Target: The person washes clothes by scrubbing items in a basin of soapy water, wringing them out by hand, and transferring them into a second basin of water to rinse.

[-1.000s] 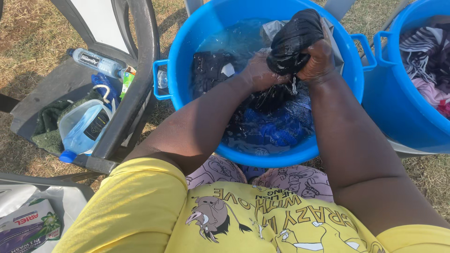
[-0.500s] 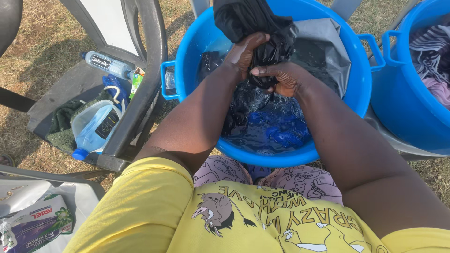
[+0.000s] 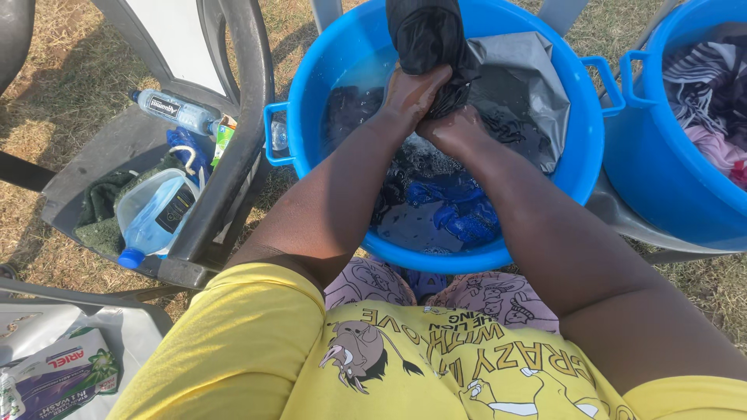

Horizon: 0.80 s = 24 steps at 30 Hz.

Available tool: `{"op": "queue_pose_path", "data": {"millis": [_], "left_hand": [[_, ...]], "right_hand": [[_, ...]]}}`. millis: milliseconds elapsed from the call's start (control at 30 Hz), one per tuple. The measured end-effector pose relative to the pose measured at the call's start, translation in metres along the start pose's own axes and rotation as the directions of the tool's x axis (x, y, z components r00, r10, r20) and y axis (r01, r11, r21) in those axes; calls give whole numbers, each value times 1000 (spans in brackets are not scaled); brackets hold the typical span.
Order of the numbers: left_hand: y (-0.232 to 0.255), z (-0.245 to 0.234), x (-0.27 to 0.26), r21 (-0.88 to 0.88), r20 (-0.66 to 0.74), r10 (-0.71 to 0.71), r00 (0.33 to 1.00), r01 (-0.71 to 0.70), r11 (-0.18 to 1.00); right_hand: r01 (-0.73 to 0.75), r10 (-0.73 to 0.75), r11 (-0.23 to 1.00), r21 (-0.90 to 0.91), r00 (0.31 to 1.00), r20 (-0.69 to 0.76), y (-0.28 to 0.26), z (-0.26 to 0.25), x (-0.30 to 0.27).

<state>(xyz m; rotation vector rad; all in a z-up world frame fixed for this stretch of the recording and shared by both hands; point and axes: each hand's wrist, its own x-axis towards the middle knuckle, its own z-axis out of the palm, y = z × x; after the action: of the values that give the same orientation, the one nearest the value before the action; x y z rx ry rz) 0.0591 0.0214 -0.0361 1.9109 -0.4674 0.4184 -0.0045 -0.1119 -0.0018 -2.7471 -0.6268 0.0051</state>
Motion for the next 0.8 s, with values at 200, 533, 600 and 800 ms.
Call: {"op": "queue_pose_path", "data": {"millis": [200,533,600,800], "left_hand": [[15,-15,5,-461,162,-167,973,224,859],[122,-36,-24,-504,290,-364,885,465,728],[141,-27,-25,-491,367,-438,821,571,658],[184,65,-29,-510,531,-380,757,644,571]], "right_hand": [[48,73,233,971,995,-66,11,-28,-30],[21,609,-161,987,789,83,31,-41,-50],[203,599,-183,962,799,-55,44,-43,-73],[636,556,-214,742,703,-442,121,-75,-134]]}}
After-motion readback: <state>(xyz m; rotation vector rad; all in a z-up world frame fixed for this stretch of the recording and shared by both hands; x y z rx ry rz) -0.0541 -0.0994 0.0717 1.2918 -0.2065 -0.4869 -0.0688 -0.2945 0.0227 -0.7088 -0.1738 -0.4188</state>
